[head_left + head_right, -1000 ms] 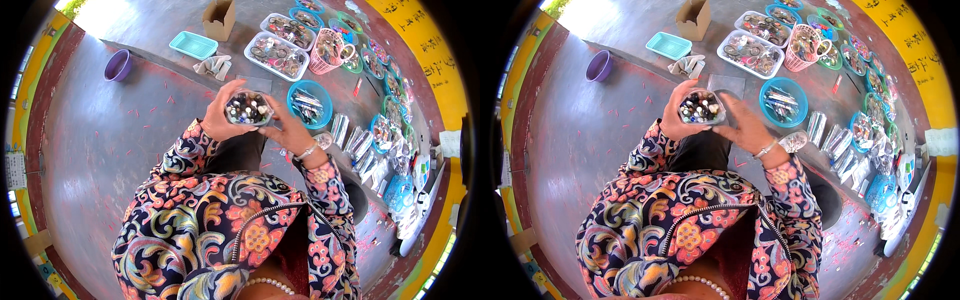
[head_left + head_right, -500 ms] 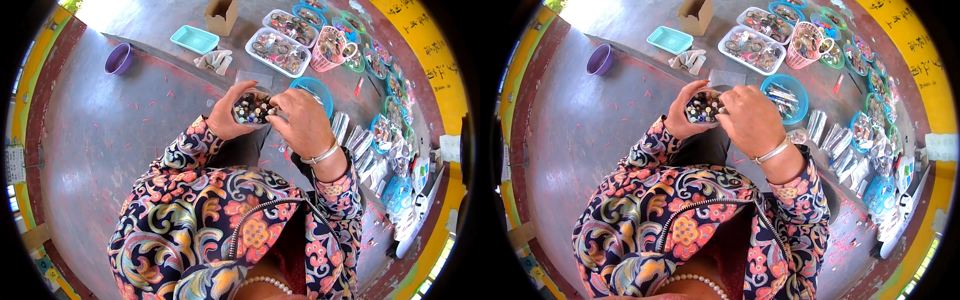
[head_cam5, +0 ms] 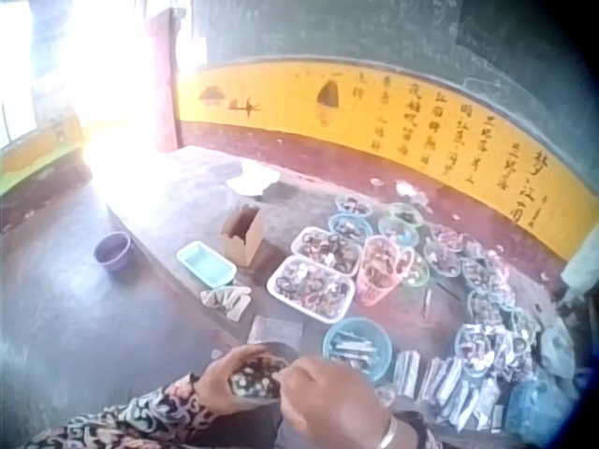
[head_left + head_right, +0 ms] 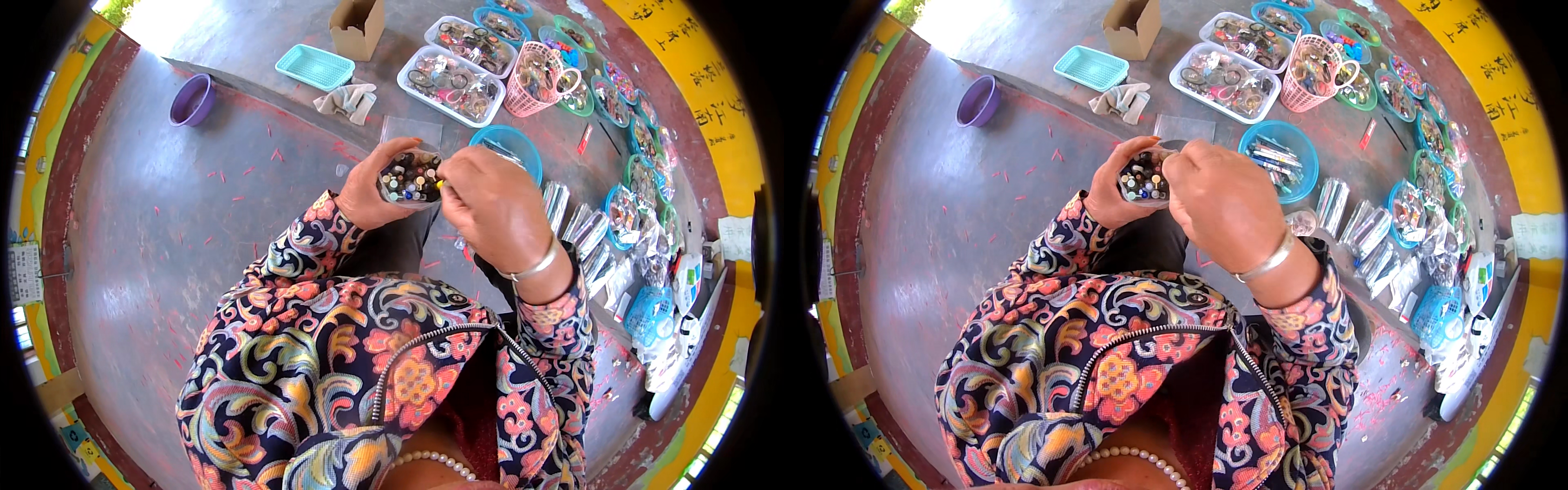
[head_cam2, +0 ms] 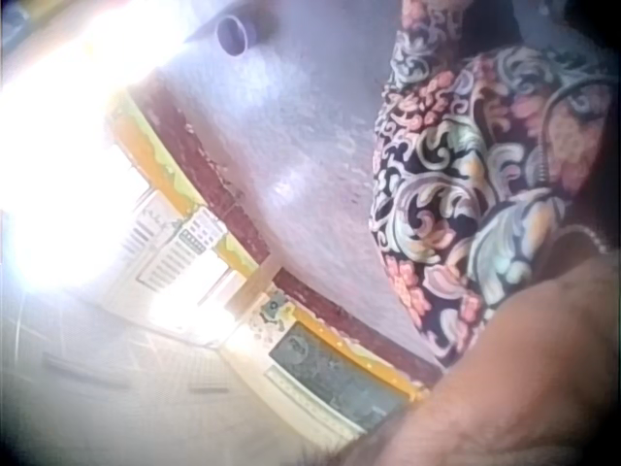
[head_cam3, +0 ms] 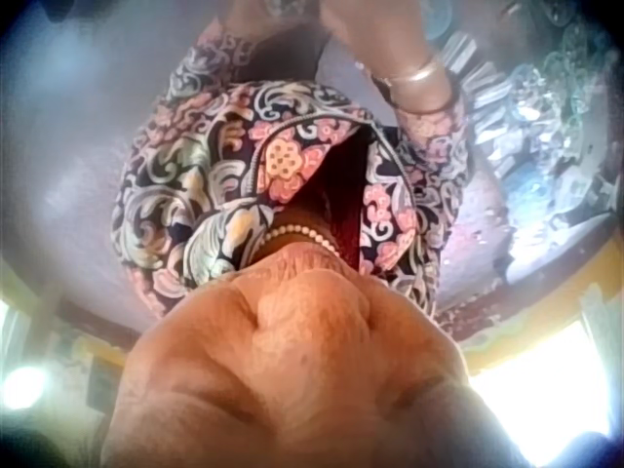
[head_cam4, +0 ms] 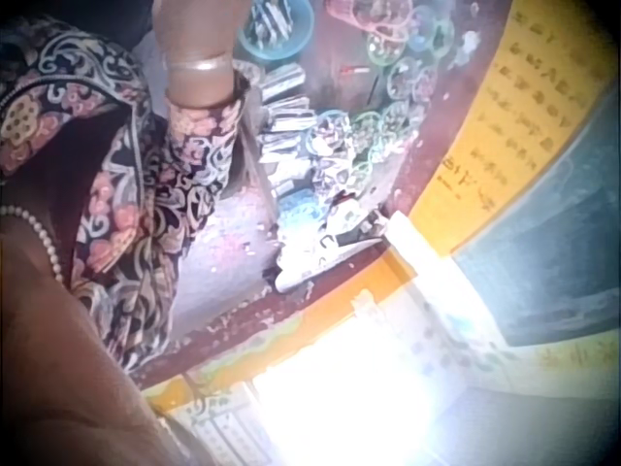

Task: The person sits on the floor and sorts various stationery items, including pens and markers, into clear plastic bags. They pick up items from a blue bowl and a container, place them into bags, and arrange the filled bags on the floor.

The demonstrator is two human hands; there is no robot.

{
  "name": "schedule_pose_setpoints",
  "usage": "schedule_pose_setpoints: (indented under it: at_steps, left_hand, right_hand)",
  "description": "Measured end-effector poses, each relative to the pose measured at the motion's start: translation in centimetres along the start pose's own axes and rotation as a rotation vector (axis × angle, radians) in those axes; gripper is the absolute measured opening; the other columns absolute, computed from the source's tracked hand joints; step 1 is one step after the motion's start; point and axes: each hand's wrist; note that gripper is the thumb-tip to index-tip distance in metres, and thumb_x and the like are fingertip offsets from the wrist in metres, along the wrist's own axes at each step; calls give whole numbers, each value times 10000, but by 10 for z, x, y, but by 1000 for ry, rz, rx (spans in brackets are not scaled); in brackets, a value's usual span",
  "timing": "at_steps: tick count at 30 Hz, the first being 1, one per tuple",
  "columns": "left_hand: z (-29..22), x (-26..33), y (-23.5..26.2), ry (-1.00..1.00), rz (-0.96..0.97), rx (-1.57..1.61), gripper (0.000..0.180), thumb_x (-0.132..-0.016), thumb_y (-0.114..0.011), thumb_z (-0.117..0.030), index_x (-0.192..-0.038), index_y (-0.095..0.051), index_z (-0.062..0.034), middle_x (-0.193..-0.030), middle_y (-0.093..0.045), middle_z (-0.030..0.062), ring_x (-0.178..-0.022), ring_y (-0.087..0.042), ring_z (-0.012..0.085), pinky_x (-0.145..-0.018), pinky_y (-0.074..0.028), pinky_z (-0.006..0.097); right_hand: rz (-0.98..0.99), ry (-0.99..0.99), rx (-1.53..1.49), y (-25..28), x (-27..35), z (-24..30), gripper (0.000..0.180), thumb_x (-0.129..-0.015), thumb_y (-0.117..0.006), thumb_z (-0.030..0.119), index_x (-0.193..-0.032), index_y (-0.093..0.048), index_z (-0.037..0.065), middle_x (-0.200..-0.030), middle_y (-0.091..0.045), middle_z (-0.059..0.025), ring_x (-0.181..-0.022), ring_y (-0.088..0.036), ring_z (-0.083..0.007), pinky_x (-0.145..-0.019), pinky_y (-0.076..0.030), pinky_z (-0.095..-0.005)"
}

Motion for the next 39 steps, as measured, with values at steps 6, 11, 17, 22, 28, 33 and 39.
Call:
schedule_pose_setpoints:
  at_steps: [6, 11, 17, 22, 28, 33, 39]
  left_hand:
    - [1, 0, 5, -42, -19, -138, 723, -594, -754, -125, -1222, -406, -39, -1102, -540, 110, -1011, -548, 193, -879, -423, 307]
    - [3, -2, 5, -2, -30, -108, 731, -578, -755, -98, -1220, -412, -28, -1153, -496, 115, -1052, -509, 189, -903, -397, 304]
    - [-2, -6, 8, -10, -58, -138, 755, -540, -758, -81, -1211, -417, -14, -1159, -481, 115, -1057, -487, 200, -913, -379, 308]
    - [-3, -8, 10, -47, -53, -282, 730, -564, -765, -74, -1204, -417, -22, -1127, -512, 114, -1038, -510, 203, -891, -404, 304]
    - [5, -8, 6, -70, -75, -242, 736, -547, -775, -82, -1194, -430, -22, -1105, -514, 115, -1015, -519, 212, -880, -410, 301]
    - [1, -7, 7, -57, -77, -262, 724, -560, -774, -85, -1193, -428, -22, -1101, -513, 111, -1003, -526, 203, -876, -412, 298]
    - [-7, -8, 5, 5, -44, -156, 727, -554, -766, -68, -1194, -429, -4, -1152, -481, 118, -1052, -494, 200, -911, -386, 306]
  right_hand:
    - [-471, -365, -441, 49, 16, -24, 95, -757, -586, 22, -851, -575, 23, -726, -591, -54, -577, -544, -122, -514, -430, -244]
    - [-794, -680, -1296, 30, 66, -109, 83, -803, -596, 80, -856, -596, 16, -697, -602, -63, -568, -557, -122, -487, -417, -222]
    - [-852, -872, -1527, -3, 87, -159, 81, -800, -609, 110, -821, -599, 33, -679, -607, -67, -542, -568, -128, -457, -427, -229]
    - [-866, -1020, -1324, -48, 110, -201, 154, -792, -637, 175, -756, -596, 30, -630, -592, -53, -501, -557, -119, -425, -446, -242]
    - [-762, -1600, -793, -135, 180, -244, 219, -783, -628, 218, -760, -593, 3, -633, -597, -54, -500, -560, -129, -442, -438, -239]
    - [-775, -1590, -928, -153, 195, -259, 207, -801, -584, 176, -850, -565, -24, -663, -598, -102, -504, -565, -152, -433, -447, -241]
    - [-545, -1350, -1131, -133, 141, -233, 205, -820, -547, 117, -951, -572, -39, -801, -631, -122, -544, -575, -142, -459, -456, -208]
Point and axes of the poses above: each hand's wrist, its own x-axis away from the middle knuckle, its own y-axis out of the back of the hand, z = x × y
